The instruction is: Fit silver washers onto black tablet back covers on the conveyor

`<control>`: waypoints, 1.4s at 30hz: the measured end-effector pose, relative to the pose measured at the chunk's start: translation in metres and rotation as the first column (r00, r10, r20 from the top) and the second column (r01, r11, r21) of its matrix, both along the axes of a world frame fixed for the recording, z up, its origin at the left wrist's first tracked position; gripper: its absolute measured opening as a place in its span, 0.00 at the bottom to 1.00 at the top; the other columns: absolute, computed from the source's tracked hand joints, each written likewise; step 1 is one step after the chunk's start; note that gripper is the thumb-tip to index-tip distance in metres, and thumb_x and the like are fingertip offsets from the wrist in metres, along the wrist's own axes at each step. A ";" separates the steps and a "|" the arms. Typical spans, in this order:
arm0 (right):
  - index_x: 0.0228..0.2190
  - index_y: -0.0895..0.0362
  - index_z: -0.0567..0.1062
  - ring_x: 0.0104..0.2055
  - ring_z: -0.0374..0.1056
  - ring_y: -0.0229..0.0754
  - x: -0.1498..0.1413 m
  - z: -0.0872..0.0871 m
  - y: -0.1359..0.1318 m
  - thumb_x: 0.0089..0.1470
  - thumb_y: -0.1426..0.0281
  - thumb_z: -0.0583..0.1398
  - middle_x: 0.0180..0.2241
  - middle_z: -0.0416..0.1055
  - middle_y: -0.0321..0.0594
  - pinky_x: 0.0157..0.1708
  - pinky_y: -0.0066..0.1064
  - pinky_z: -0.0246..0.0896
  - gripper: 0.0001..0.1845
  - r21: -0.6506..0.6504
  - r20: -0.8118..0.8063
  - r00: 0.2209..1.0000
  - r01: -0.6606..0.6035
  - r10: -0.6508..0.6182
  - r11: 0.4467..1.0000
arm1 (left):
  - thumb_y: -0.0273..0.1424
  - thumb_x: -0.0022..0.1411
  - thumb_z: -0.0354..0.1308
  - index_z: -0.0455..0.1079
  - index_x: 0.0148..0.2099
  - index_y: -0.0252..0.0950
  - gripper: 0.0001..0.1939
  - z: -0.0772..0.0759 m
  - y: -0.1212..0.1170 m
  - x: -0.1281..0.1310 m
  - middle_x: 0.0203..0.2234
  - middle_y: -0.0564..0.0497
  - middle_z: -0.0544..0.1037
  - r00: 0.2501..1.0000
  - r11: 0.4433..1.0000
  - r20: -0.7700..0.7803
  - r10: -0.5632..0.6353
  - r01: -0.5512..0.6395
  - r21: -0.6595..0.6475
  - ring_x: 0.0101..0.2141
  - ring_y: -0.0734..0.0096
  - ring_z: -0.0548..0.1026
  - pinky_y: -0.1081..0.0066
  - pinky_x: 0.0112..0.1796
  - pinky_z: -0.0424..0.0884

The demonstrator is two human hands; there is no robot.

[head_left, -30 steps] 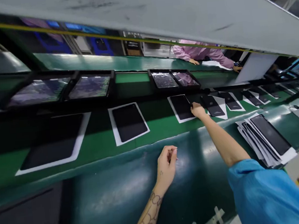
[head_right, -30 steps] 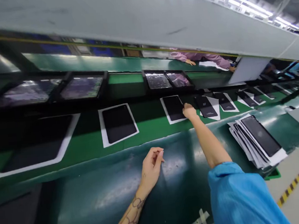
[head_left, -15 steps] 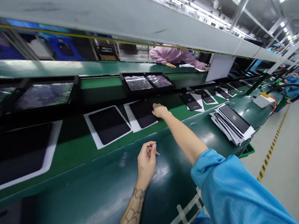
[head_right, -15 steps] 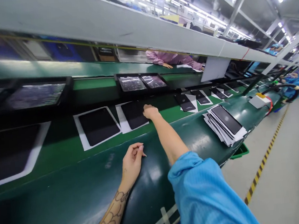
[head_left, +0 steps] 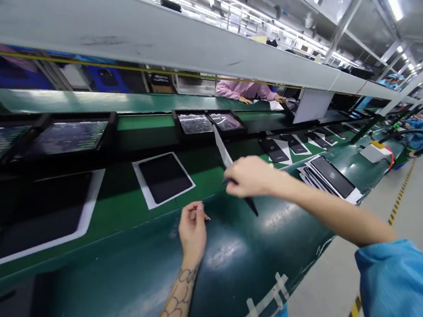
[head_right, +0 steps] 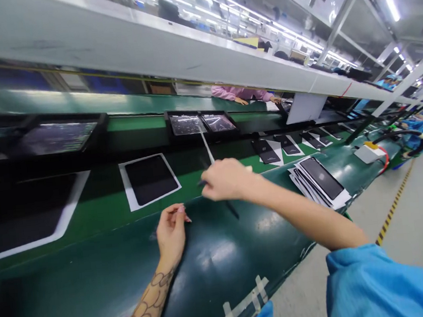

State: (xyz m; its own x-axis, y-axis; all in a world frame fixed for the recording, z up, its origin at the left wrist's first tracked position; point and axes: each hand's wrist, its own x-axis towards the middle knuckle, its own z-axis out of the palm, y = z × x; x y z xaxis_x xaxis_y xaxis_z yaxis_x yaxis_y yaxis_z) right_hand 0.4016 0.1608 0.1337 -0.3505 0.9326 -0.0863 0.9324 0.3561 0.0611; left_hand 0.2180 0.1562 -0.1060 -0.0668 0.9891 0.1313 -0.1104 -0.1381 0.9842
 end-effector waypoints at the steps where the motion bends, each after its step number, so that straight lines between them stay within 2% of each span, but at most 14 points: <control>1: 0.37 0.60 0.85 0.40 0.79 0.59 -0.020 -0.012 -0.019 0.65 0.63 0.62 0.38 0.83 0.53 0.40 0.40 0.67 0.15 -0.058 0.033 0.998 -0.051 0.053 0.997 | 0.49 0.71 0.64 0.72 0.50 0.36 0.20 0.000 0.006 -0.006 0.28 0.55 0.75 0.999 0.999 -0.001 0.046 -0.046 0.004 0.27 0.71 0.76 0.72 0.34 0.73; 5: 0.41 0.60 0.85 0.38 0.81 0.57 -0.094 -0.096 -0.069 0.68 0.61 0.61 0.39 0.84 0.53 0.34 0.39 0.69 0.17 -0.249 -0.051 0.954 -0.300 0.297 0.921 | 0.47 0.69 0.64 0.73 0.49 0.36 0.19 -0.001 0.019 -0.049 0.28 0.56 0.75 0.979 0.982 -0.070 0.191 -0.189 0.025 0.28 0.72 0.75 0.72 0.34 0.74; 8: 0.50 0.56 0.83 0.37 0.81 0.53 -0.115 -0.141 -0.072 0.68 0.61 0.63 0.39 0.85 0.47 0.33 0.35 0.67 0.15 -0.293 -0.265 0.925 -0.348 0.274 0.891 | 0.47 0.68 0.64 0.73 0.49 0.36 0.20 0.000 0.008 -0.093 0.30 0.55 0.75 0.969 0.981 -0.149 0.195 -0.194 0.021 0.28 0.73 0.76 0.72 0.34 0.74; 10: 0.51 0.51 0.82 0.38 0.81 0.49 -0.104 -0.151 -0.054 0.69 0.63 0.62 0.40 0.85 0.42 0.36 0.33 0.66 0.14 -0.242 -0.465 0.868 -0.312 0.172 0.919 | 0.47 0.67 0.65 0.72 0.50 0.36 0.21 0.001 -0.006 -0.117 0.30 0.55 0.76 0.969 0.991 -0.212 0.125 -0.132 -0.018 0.27 0.73 0.75 0.72 0.32 0.73; 12: 0.49 0.51 0.83 0.42 0.79 0.46 -0.077 -0.156 -0.024 0.71 0.66 0.59 0.43 0.84 0.40 0.40 0.32 0.65 0.12 -0.133 -0.602 0.796 -0.169 0.056 0.977 | 0.47 0.67 0.65 0.72 0.50 0.36 0.20 0.006 -0.018 -0.132 0.29 0.55 0.75 0.956 0.995 -0.292 0.013 -0.041 -0.090 0.25 0.73 0.74 0.72 0.30 0.72; 14: 0.50 0.52 0.82 0.44 0.77 0.48 -0.043 -0.163 0.006 0.72 0.66 0.57 0.48 0.81 0.45 0.40 0.33 0.63 0.14 0.035 -0.581 0.810 0.124 -0.080 0.992 | 0.46 0.68 0.64 0.74 0.47 0.36 0.18 0.015 -0.022 -0.138 0.29 0.54 0.75 0.917 0.984 -0.383 -0.114 0.051 -0.171 0.25 0.73 0.73 0.72 0.28 0.70; 16: 0.54 0.54 0.81 0.43 0.76 0.49 -0.013 -0.176 0.022 0.72 0.64 0.57 0.53 0.78 0.50 0.36 0.34 0.59 0.17 0.146 -0.491 0.846 0.314 -0.207 0.938 | 0.45 0.68 0.63 0.76 0.45 0.37 0.16 0.028 -0.015 -0.134 0.31 0.51 0.78 0.849 0.966 -0.476 -0.230 0.138 -0.219 0.27 0.71 0.74 0.71 0.30 0.71; 18: 0.56 0.55 0.80 0.42 0.74 0.48 0.005 -0.193 0.025 0.72 0.64 0.56 0.53 0.76 0.51 0.32 0.35 0.55 0.19 0.208 -0.399 0.881 0.358 -0.255 0.910 | 0.42 0.69 0.63 0.78 0.43 0.37 0.13 0.041 -0.001 -0.123 0.35 0.48 0.82 0.765 0.949 -0.563 -0.311 0.220 -0.226 0.33 0.68 0.78 0.70 0.36 0.74; 20: 0.54 0.55 0.80 0.43 0.74 0.48 0.010 -0.207 0.019 0.72 0.65 0.56 0.53 0.75 0.50 0.31 0.35 0.52 0.17 0.244 -0.360 0.906 0.324 -0.225 0.914 | 0.39 0.68 0.63 0.80 0.41 0.38 0.10 0.052 0.015 -0.110 0.38 0.48 0.85 0.682 0.927 -0.627 -0.376 0.289 -0.241 0.38 0.66 0.80 0.68 0.43 0.75; 24: 0.56 0.53 0.79 0.44 0.73 0.47 0.000 -0.218 0.008 0.71 0.64 0.58 0.56 0.73 0.47 0.29 0.35 0.49 0.17 0.268 -0.388 0.915 0.230 -0.114 0.936 | 0.34 0.66 0.65 0.79 0.39 0.37 0.06 0.062 0.038 -0.092 0.36 0.48 0.85 0.568 0.874 -0.665 -0.485 0.337 -0.350 0.38 0.66 0.81 0.67 0.44 0.76; 28: 0.52 0.53 0.80 0.43 0.73 0.46 -0.004 -0.217 0.008 0.71 0.65 0.59 0.51 0.76 0.46 0.29 0.36 0.47 0.14 0.223 -0.397 0.916 0.151 -0.052 0.963 | 0.33 0.66 0.66 0.79 0.39 0.36 0.06 0.068 0.047 -0.088 0.35 0.47 0.85 0.500 0.811 -0.639 -0.585 0.365 -0.457 0.37 0.66 0.81 0.69 0.39 0.79; 32: 0.51 0.53 0.81 0.42 0.73 0.46 -0.002 -0.218 0.010 0.71 0.67 0.59 0.50 0.77 0.45 0.29 0.36 0.44 0.12 0.209 -0.414 0.909 0.154 -0.055 0.966 | 0.32 0.65 0.65 0.79 0.40 0.34 0.06 0.077 0.055 -0.082 0.37 0.44 0.85 0.414 0.750 -0.625 -0.661 0.340 -0.568 0.38 0.65 0.83 0.71 0.35 0.81; 37: 0.50 0.54 0.81 0.41 0.73 0.45 -0.002 -0.220 0.011 0.71 0.67 0.59 0.48 0.77 0.44 0.29 0.37 0.43 0.12 0.237 -0.425 0.905 0.147 -0.034 0.960 | 0.32 0.64 0.66 0.80 0.39 0.34 0.06 0.084 0.066 -0.074 0.37 0.44 0.85 0.299 0.720 -0.655 -0.694 0.316 -0.618 0.37 0.64 0.82 0.73 0.33 0.78; 42: 0.49 0.54 0.80 0.41 0.73 0.46 -0.002 -0.224 0.011 0.71 0.67 0.59 0.48 0.77 0.45 0.29 0.37 0.41 0.12 0.255 -0.426 0.904 0.148 -0.027 0.955 | 0.31 0.59 0.71 0.81 0.36 0.35 0.05 0.091 0.075 -0.073 0.36 0.47 0.86 0.217 0.640 -0.605 -0.766 0.341 -0.688 0.36 0.66 0.82 0.72 0.37 0.77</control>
